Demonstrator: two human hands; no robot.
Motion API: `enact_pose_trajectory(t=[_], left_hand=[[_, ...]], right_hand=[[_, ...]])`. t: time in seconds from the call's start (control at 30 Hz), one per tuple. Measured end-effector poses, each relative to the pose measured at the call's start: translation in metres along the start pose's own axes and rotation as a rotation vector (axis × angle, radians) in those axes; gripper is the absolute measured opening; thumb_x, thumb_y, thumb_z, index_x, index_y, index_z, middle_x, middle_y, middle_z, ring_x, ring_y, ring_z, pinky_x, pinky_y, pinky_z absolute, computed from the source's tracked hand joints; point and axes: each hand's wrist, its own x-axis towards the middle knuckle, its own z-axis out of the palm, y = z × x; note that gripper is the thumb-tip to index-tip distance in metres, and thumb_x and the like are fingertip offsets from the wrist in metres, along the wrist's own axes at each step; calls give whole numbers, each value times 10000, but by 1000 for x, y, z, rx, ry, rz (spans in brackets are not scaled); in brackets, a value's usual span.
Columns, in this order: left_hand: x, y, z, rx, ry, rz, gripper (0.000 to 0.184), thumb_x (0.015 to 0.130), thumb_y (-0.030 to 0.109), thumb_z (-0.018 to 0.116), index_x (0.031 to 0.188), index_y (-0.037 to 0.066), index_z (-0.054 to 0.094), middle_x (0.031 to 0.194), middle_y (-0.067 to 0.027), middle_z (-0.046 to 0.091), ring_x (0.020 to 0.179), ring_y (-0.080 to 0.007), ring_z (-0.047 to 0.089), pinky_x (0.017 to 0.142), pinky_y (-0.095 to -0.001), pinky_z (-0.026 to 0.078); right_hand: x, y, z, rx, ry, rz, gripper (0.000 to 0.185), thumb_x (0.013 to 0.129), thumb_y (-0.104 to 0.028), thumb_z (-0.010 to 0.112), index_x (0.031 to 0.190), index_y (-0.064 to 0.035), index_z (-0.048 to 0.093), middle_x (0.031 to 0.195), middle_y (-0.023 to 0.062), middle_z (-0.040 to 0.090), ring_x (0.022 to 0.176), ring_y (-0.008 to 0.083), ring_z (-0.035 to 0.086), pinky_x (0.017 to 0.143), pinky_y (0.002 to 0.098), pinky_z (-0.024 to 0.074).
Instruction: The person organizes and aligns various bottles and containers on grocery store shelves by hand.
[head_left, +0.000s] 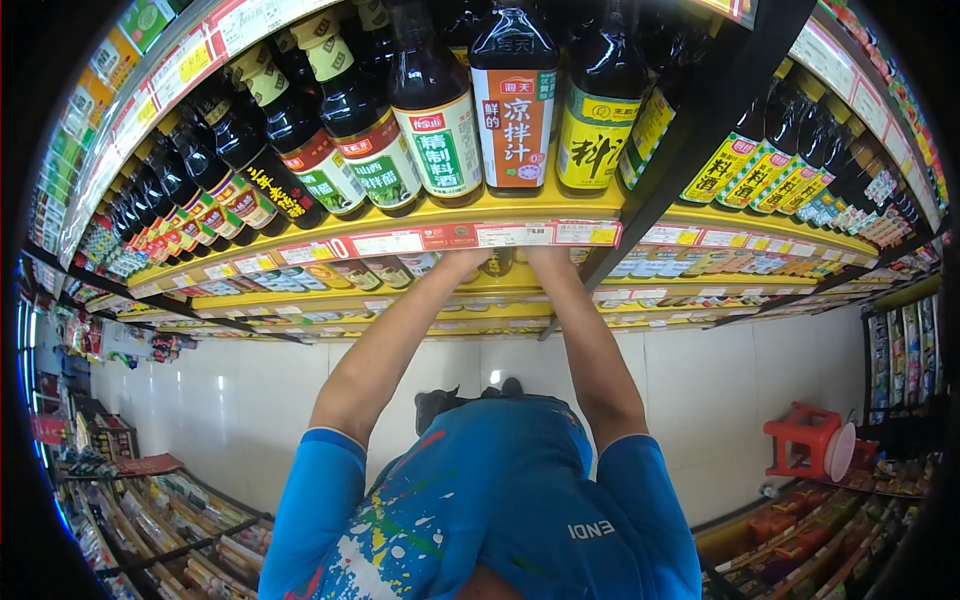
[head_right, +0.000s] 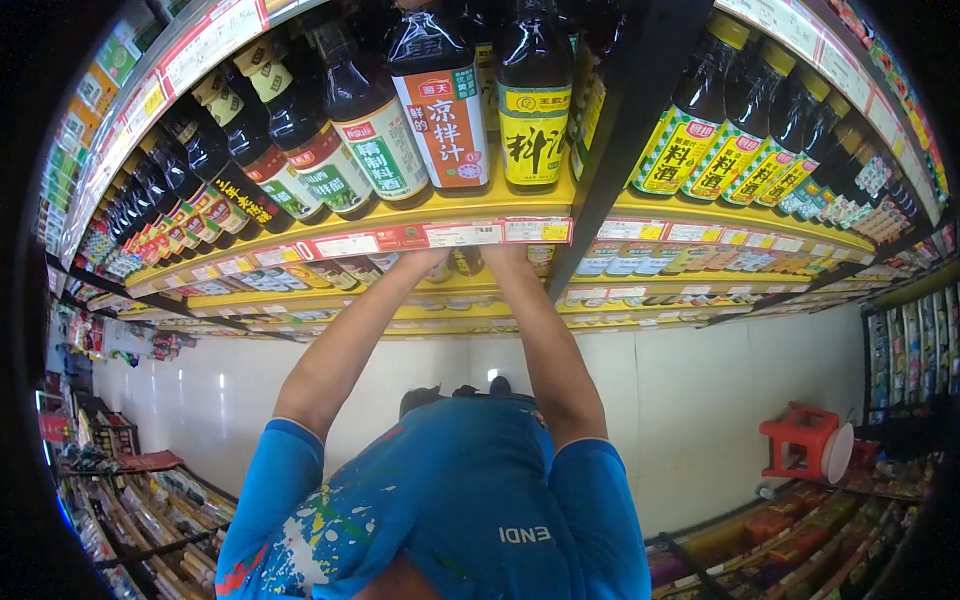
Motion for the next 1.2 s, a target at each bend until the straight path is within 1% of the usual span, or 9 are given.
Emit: enact_pose_trajectory(t=[0.1,0.2,0.27,0.37,0.47,0.53,0.63,0.73,1.2], left_hand=[[-3,5,-6,-36,-33,-17,331,801,147,496,1112,42,453,1156,-145,463,1074,-257,428,898,-346,338],[-3,-2,-2,6,39,49,300,803,178,497,1075,52,480,1107,-140,494,1028,-264,460,860,-351,365],[-2,-9,2,9,129,128,281,805,215,500,1041,63,505,1057,-136,525,986,-272,488,826,-357,389],[-4,-3,-4,104,105,125,236,805,181,484,1004,59,522,1018,-143,543,953,-278,505,799,-360,399],[-6,0,-8,39,-25,36,258,811,156,455,1042,49,496,1080,-155,510,1022,-288,464,862,-374,364],[-8,0,-4,42,161,169,197,804,145,461,960,53,537,972,-148,561,925,-290,520,779,-369,407],[-11,6,-11,113,152,201,196,801,132,453,956,49,539,962,-152,564,921,-297,523,777,-375,410],[-11,10,-17,59,43,137,245,818,161,438,1025,49,508,1052,-166,524,999,-306,482,837,-383,382],[-8,-5,-16,-15,-37,111,296,839,251,432,1056,60,498,1076,-156,518,1000,-275,489,838,-362,384]], right_hand=[[-3,3,0,28,-92,47,210,737,-140,580,899,-16,533,841,125,571,805,273,540,736,389,419],[-5,-1,-3,107,-83,155,269,746,-241,525,922,-45,581,946,157,574,926,323,515,808,432,377],[-4,-5,-7,-255,-32,-105,264,738,-245,531,900,-44,589,927,156,578,906,322,522,799,435,380],[-3,-11,-13,-261,35,-179,269,730,-248,544,897,-42,588,912,159,578,873,332,530,777,439,389],[-6,-11,-14,-321,-9,-174,262,721,-227,560,899,-37,584,892,165,577,841,338,535,740,443,403],[-5,-19,-17,-288,49,-209,227,695,-187,583,864,-36,592,865,159,581,818,340,541,726,439,409],[-8,-18,-17,-255,82,-203,197,673,-143,606,835,-32,600,842,157,586,793,342,548,710,432,418],[-9,-26,-22,-261,51,-159,200,677,-134,606,846,-26,599,848,162,585,797,340,550,710,423,424],[-11,-29,-24,-169,114,-206,204,672,-113,594,857,-28,588,821,155,574,772,333,542,686,413,419]])
